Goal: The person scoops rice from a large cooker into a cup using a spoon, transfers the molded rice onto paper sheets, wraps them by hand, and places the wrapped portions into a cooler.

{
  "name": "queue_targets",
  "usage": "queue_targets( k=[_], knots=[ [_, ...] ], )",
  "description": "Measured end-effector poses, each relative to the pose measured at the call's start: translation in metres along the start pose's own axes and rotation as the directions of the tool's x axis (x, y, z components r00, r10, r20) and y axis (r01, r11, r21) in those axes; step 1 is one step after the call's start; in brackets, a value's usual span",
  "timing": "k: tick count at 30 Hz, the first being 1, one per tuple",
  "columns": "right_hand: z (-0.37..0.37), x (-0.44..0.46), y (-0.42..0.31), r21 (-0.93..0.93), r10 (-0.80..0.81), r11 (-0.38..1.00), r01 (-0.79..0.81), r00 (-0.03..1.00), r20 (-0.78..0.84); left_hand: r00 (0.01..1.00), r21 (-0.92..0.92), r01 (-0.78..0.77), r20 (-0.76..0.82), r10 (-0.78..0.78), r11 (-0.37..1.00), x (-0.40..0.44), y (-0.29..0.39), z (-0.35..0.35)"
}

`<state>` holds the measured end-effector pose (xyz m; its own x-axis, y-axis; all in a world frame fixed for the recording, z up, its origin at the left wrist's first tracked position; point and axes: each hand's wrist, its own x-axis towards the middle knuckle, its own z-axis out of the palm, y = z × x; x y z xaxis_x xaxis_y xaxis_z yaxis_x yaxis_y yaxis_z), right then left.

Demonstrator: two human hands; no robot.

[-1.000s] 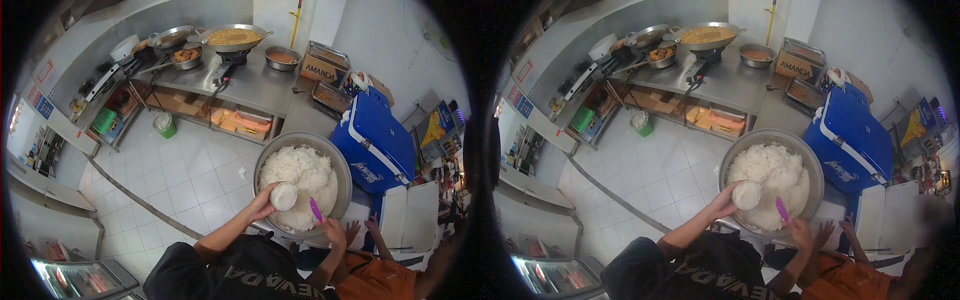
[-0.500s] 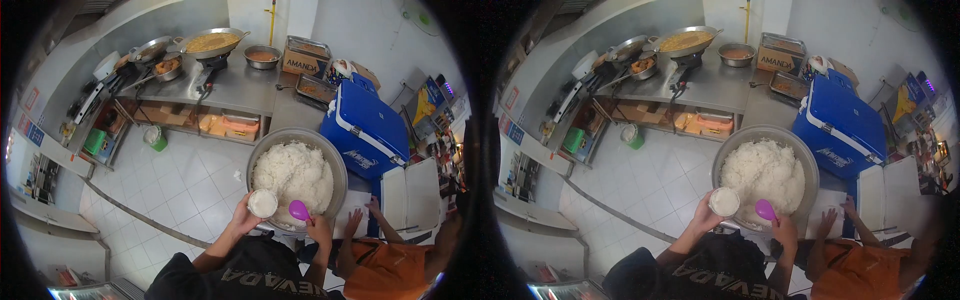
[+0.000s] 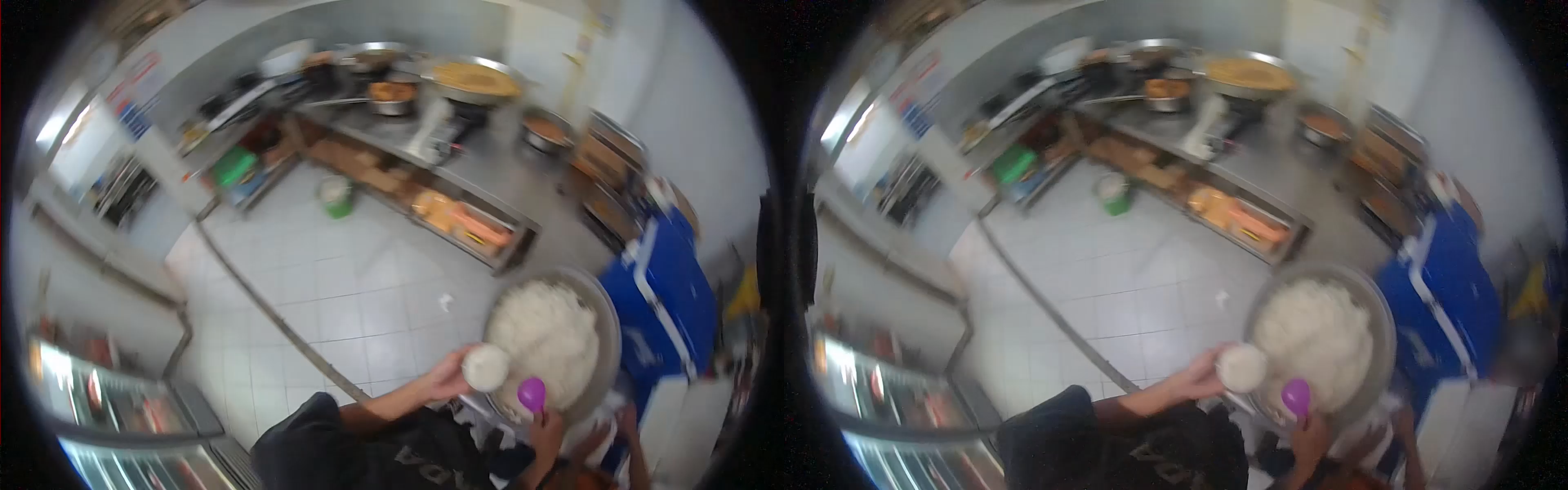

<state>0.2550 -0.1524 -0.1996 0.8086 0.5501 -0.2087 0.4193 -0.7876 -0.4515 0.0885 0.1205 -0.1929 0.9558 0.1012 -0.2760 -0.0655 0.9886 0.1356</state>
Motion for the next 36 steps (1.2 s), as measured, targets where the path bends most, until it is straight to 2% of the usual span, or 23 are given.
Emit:
queue_targets(
  k=[1,2,3,4,7,11,14,17,20,22,23,24,25,26,27,28,29,31,32,33,35,36],
  knots=[
    [0.007,0.002,0.010,-0.052,0.052,0.997,-0.049,0.998,0.042,0.999,-0.053,0.041,0.001,-0.041,0.998,0.004,0.002,-0.008],
    [0.031,0.004,0.030,-0.061,-0.241,0.970,0.233,0.932,-0.269,0.999,-0.063,0.030,0.039,-0.028,0.998,0.014,-0.002,-0.024],
    [0.042,0.020,0.069,0.003,-0.130,0.991,0.130,0.990,-0.053,0.994,-0.065,0.080,0.075,-0.075,0.995,0.010,0.002,-0.020],
    [0.031,0.012,0.053,-0.092,-0.271,0.960,0.266,0.961,-0.049,0.997,-0.070,0.067,0.044,-0.064,0.995,0.015,-0.001,-0.029],
    [0.019,0.002,0.030,0.000,-0.334,0.942,0.335,0.940,-0.077,0.998,-0.061,0.055,0.005,-0.055,0.997,0.022,-0.004,-0.041],
    [0.025,0.004,0.049,0.081,-0.208,0.976,0.204,0.977,0.046,0.996,-0.071,0.082,0.037,-0.080,0.994,0.008,0.001,-0.032],
    [0.024,-0.004,0.046,-0.149,-0.323,0.939,0.309,0.943,-0.078,0.997,-0.055,0.075,0.023,-0.074,0.996,0.000,0.002,-0.027],
    [0.020,-0.006,0.043,-0.008,-0.166,0.986,0.166,0.985,0.050,0.993,0.016,0.084,0.081,-0.085,0.996,-0.001,0.000,-0.031],
    [0.025,-0.015,0.029,0.082,-0.143,0.985,0.154,0.982,-0.121,0.996,-0.002,0.047,-0.080,-0.047,0.999,0.004,-0.013,-0.027],
    [0.021,-0.033,0.015,0.008,0.004,1.000,-0.004,0.998,-0.057,0.994,-0.006,0.078,0.074,-0.077,0.997,0.005,-0.015,-0.036],
    [0.001,-0.039,-0.013,0.176,-0.050,0.983,0.061,0.997,-0.062,0.997,0.062,0.073,-0.007,-0.072,0.995,-0.001,-0.015,-0.017],
    [-0.011,-0.046,-0.025,0.178,0.033,0.984,-0.027,0.999,-0.034,0.995,0.145,0.076,-0.082,-0.064,0.987,-0.007,-0.013,0.000],
    [-0.002,-0.047,-0.004,0.307,0.049,0.951,-0.036,0.998,-0.037,0.994,0.132,0.091,-0.066,-0.083,0.987,-0.005,-0.016,0.003],
    [-0.004,-0.050,-0.005,0.343,0.081,0.938,-0.046,0.993,-0.087,0.993,0.116,0.110,-0.060,-0.104,0.987,0.001,-0.019,0.010],
    [-0.012,-0.060,-0.003,0.478,0.092,0.877,-0.039,0.992,-0.087,0.982,0.087,0.150,-0.130,-0.138,0.985,0.000,-0.026,0.020],
    [-0.008,-0.067,0.010,0.531,0.118,0.846,-0.047,0.988,-0.100,0.979,0.194,0.172,-0.139,-0.146,0.966,0.003,-0.033,0.025],
    [-0.004,-0.079,0.022,0.582,0.131,0.812,-0.043,0.985,-0.111,0.972,0.111,0.227,-0.087,-0.218,0.968,0.007,-0.042,0.033],
    [-0.007,-0.109,0.028,0.748,0.202,0.660,-0.070,0.976,-0.086,0.945,0.173,0.327,-0.048,-0.324,0.929,0.015,-0.061,0.048],
    [-0.001,-0.126,0.043,0.749,0.220,0.651,-0.123,0.975,-0.031,0.925,0.171,0.378,-0.031,-0.379,0.910,0.022,-0.077,0.052],
    [0.011,-0.142,0.021,0.809,0.263,0.573,-0.134,0.965,-0.026,0.905,0.161,0.421,-0.006,-0.426,0.892,0.017,-0.062,0.059],
    [0.006,-0.170,0.068,0.849,0.250,0.505,-0.154,0.968,0.027,0.883,0.170,0.465,-0.014,-0.470,0.869,0.045,-0.117,0.072],
    [0.013,-0.179,0.078,0.864,0.308,0.465,-0.193,0.950,0.046,0.872,0.176,0.486,-0.027,-0.489,0.856,0.058,-0.136,0.077]
  ],
)
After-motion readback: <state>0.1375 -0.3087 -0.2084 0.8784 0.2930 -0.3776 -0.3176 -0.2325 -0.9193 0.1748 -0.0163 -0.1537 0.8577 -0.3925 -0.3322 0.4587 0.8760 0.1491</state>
